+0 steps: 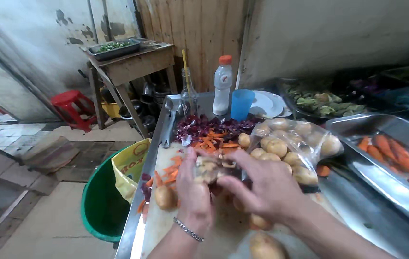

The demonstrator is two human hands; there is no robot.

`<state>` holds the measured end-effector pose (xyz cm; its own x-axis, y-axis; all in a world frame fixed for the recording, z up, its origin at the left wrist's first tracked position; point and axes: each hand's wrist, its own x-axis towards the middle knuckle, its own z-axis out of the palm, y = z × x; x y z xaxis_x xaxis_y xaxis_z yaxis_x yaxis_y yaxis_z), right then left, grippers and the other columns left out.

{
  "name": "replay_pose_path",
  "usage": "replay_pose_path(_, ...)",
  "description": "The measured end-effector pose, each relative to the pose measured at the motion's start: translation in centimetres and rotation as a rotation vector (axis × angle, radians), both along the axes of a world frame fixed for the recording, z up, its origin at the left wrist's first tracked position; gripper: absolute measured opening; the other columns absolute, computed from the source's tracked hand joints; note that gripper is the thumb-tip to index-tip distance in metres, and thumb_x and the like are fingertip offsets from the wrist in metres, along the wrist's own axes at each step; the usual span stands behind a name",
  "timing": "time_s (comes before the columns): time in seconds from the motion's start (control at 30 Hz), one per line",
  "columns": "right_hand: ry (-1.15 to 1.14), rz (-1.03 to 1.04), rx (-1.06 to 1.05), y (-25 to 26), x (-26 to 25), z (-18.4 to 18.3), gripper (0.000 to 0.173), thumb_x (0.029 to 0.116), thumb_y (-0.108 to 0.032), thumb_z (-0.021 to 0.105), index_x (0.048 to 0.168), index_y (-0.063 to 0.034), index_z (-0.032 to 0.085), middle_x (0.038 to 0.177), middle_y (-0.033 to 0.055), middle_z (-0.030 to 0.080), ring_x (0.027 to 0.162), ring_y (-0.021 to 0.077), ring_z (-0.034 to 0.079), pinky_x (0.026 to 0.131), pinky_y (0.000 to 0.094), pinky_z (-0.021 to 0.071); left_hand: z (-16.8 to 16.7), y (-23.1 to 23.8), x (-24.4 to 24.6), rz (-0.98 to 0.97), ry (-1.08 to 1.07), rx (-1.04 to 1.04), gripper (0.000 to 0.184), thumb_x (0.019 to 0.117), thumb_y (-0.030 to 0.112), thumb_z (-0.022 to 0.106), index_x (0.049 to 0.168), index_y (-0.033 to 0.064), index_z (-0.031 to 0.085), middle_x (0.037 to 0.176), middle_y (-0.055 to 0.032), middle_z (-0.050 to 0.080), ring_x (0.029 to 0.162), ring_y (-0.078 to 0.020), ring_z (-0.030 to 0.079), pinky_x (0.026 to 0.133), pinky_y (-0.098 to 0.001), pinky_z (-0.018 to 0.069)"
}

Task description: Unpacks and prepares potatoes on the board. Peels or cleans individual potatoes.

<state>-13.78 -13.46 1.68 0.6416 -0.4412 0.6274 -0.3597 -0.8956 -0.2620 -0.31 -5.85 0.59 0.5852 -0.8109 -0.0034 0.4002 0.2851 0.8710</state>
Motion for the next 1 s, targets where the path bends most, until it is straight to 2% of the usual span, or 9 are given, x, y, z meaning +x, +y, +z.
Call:
replay_pose_path(0.1, 0.071, -0.138, 0.119, -0.9, -0.7, 0.6, 0.059, 0.1, -0.067, 0.039, 0.109, -0.0152, 0.067, 0.056, -0.003, 0.054, 0.048, 0.0185, 0.058, 0.042, 0.0426, 0.0459, 0.5, -0.4, -0.3, 0.023, -0.025, 0.06, 0.053, 0.1099, 0.047, 0.019, 0.095, 0.0144, 0.058, 0.071, -0.0047, 0.058, 0.048, -0.0107, 0.049, 0.043, -0.0235, 0.0428)
replay_pose_path(0.23, -0.003, -0.014, 0.002, 0.4, -0.2, 0.2, 0.057, 0.1017, -0.066, 0.038, 0.104, -0.0164, 0.065, 0.057, -0.0065, 0.051, 0.046, 0.0114, 0.054, 0.038, 0.0345, 0.0425, -0.2, -0.2, -0.4, 0.047, -0.078, -0.049, 0.039, 0.1096, 0.036, 0.031, 0.099, 0.019, 0.064, 0.086, 0.0013, 0.065, 0.075, -0.0081, 0.065, 0.066, -0.0251, 0.0564)
replay_pose_path(0.37, 0.098, -0.176, 0.236, -0.9, -0.6, 1.0, 0.061, 0.1002, -0.069, 0.035, 0.108, -0.0168, 0.065, 0.057, -0.0027, 0.053, 0.05, 0.0192, 0.058, 0.043, 0.0429, 0.0464, 0.2, -0.2, -0.3, 0.044, -0.156, -0.013, 0.044, 0.1088, 0.038, 0.023, 0.098, 0.015, 0.059, 0.079, -0.0044, 0.061, 0.054, -0.0103, 0.053, 0.047, -0.0225, 0.0452)
replay_pose_path(0.43, 0.049, -0.136, 0.212, -0.6, -0.7, 0.8, 0.061, 0.0997, -0.069, 0.037, 0.108, -0.0158, 0.066, 0.056, -0.0043, 0.053, 0.048, 0.0164, 0.057, 0.042, 0.0413, 0.0464, 0.3, -0.1, -0.3, 0.019, -0.087, -0.002, 0.04, 0.1092, 0.036, 0.027, 0.108, 0.0154, 0.062, 0.088, -0.0053, 0.064, 0.066, -0.013, 0.06, 0.058, -0.027, 0.0524)
replay_pose_path(0.53, -0.014, 0.004, 0.043, 0.9, 0.1, 0.0, 0.056, 0.1011, -0.066, 0.04, 0.106, -0.0165, 0.066, 0.057, -0.0066, 0.052, 0.046, 0.0113, 0.054, 0.039, 0.0349, 0.0434, -0.4, 0.1, -0.1, 0.015, -0.075, -0.084, 0.034, 0.1061, 0.028, 0.034, 0.1, 0.0197, 0.067, 0.093, 0.0014, 0.067, 0.083, -0.009, 0.065, 0.071, -0.0268, 0.0566)
replay_pose_path(0.7, 0.135, -0.226, 0.323, -1.1, -0.7, 1.0, 0.066, 0.0997, -0.072, 0.034, 0.114, -0.0157, 0.065, 0.059, 0.0011, 0.056, 0.053, 0.0237, 0.061, 0.046, 0.0474, 0.0489, 0.7, -0.3, -0.1, 0.057, -0.052, 0.066, 0.047, 0.1091, 0.049, 0.032, 0.099, 0.0177, 0.065, 0.09, -0.0014, 0.064, 0.076, -0.0125, 0.061, 0.065, -0.0283, 0.0526)
replay_pose_path(0.83, 0.112, -0.152, 0.262, 0.1, -0.4, 0.6, 0.064, 0.0993, -0.071, 0.037, 0.111, -0.0147, 0.065, 0.06, -0.001, 0.057, 0.053, 0.0205, 0.061, 0.046, 0.0458, 0.0496, 0.7, -0.3, -0.2, -0.05, 0.158, 0.084, 0.046, 0.1088, 0.048, 0.036, 0.11, 0.0157, 0.068, 0.1, -0.0049, 0.069, 0.093, -0.0178, 0.067, 0.082, -0.0373, 0.0561)
replay_pose_path(0.93, 0.022, -0.014, 0.034, 1.6, 0.5, -0.5, 0.057, 0.1019, -0.066, 0.038, 0.107, -0.0155, 0.064, 0.056, -0.005, 0.053, 0.047, 0.0144, 0.057, 0.04, 0.0372, 0.0452, -0.5, 0.0, 0.1, -0.089, 0.145, -0.058, 0.05, 0.1088, 0.051, 0.034, 0.1, 0.0167, 0.07, 0.089, -0.0017, 0.069, 0.082, -0.0112, 0.067, 0.073, -0.0298, 0.0579)
replay_pose_path(1.0, 0.044, -0.076, 0.063, 1.0, 0.5, -0.2, 0.055, 0.1013, -0.064, 0.04, 0.104, -0.015, 0.066, 0.054, -0.0029, 0.052, 0.045, 0.0176, 0.057, 0.038, 0.0398, 0.0448, 0.0, 0.1, 0.1, -0.057, 0.082, 0.011, 0.056, 0.1095, 0.053, 0.027, 0.097, 0.0156, 0.067, 0.079, -0.0009, 0.064, 0.067, -0.0092, 0.062, 0.061, -0.026, 0.0538)
